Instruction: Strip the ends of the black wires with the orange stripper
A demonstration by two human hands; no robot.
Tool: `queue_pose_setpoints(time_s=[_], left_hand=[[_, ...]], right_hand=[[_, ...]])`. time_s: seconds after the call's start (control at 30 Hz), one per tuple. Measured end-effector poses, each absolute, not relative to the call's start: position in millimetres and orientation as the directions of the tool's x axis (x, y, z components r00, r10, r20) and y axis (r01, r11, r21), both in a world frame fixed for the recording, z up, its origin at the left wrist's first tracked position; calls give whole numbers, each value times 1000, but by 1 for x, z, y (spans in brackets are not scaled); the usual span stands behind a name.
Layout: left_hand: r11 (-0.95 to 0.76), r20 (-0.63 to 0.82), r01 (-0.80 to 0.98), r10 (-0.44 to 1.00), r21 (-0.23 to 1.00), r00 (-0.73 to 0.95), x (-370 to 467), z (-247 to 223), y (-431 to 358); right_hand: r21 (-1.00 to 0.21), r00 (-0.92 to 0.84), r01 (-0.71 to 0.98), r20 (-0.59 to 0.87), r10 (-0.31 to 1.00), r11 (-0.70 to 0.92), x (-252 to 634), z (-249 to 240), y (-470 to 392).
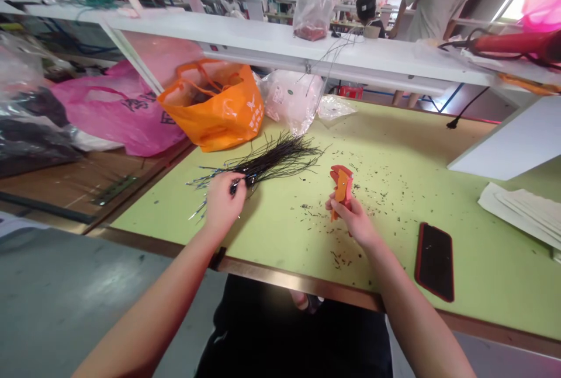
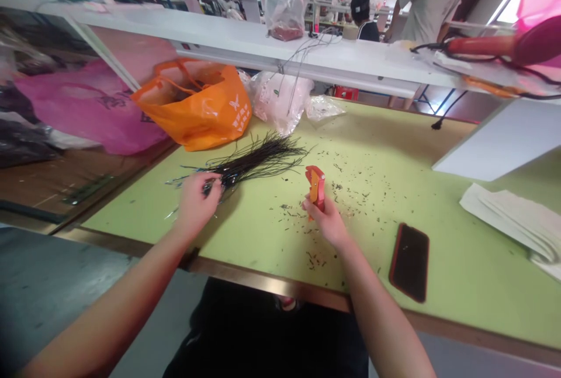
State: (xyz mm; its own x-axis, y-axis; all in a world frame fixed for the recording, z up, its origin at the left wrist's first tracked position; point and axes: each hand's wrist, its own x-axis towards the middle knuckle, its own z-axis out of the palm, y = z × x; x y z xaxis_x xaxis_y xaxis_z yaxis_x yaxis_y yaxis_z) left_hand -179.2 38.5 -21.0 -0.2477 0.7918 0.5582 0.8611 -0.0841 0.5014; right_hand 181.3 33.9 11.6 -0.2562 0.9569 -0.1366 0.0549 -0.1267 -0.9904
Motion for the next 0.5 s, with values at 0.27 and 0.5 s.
queue_pose_setpoints(time_s=[0.27, 0.5], left_hand=[[-134, 354, 944, 935, 301, 20, -98, -16, 101], [-34, 327, 975, 944, 222, -42, -130, -35, 102]], right_hand=[[-832, -219, 546, -31, 975, 97, 189, 21, 31], [-550, -432, 773, -91, 897, 316, 181, 21, 27]])
